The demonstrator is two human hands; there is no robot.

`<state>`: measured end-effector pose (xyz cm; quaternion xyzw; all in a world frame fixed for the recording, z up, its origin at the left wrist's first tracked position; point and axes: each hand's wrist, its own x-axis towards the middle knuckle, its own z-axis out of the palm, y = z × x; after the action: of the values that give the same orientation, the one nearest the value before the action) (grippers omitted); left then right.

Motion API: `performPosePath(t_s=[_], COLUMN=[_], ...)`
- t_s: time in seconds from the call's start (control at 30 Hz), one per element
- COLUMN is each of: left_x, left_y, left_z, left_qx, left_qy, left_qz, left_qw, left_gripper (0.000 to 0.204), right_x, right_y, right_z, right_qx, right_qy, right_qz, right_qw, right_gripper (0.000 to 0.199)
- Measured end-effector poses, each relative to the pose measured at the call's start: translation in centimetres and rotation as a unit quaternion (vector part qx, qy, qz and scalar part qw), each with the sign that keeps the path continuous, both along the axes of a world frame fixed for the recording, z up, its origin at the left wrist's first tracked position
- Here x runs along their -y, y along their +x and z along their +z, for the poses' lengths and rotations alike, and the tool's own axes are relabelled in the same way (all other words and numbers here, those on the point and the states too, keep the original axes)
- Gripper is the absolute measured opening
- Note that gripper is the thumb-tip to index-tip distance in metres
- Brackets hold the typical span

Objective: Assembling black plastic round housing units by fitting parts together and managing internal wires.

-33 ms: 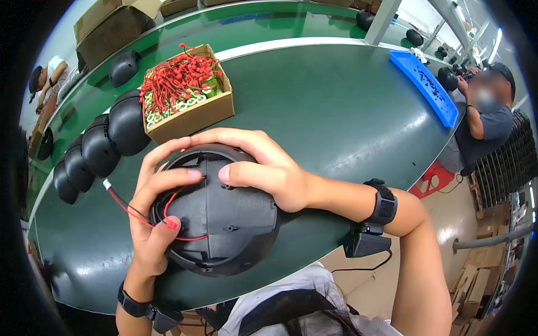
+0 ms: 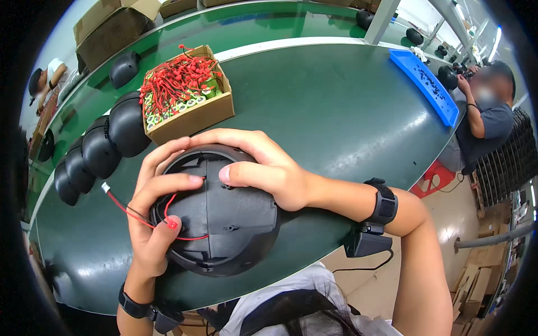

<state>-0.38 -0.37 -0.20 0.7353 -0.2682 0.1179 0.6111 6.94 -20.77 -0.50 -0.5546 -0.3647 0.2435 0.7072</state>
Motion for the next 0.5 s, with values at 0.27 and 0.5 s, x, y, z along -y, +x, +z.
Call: performPosePath(t_s=[0.27,0.5], left_x=[-0.3,0.9], left_y=[-0.9,-1.7], left_z=[2.3,1.9], left_qx=[-0.001,0.037], left_qy=[0.055,-0.014], left_qz=[0.077,0.103], left_qw=[0.996,0.994], left_gripper=[0.012,0.010], right_x=[-0.3,-0.6], right_y=[0.0,-0.3], right_z=[-0.2,0.0], right_qx=[0.017,0.067], right_qy=[0.019,-0.012], right_qz=[0.031,0.031], right_qw=[0.999,0.997], right_gripper=[0.051,0.047])
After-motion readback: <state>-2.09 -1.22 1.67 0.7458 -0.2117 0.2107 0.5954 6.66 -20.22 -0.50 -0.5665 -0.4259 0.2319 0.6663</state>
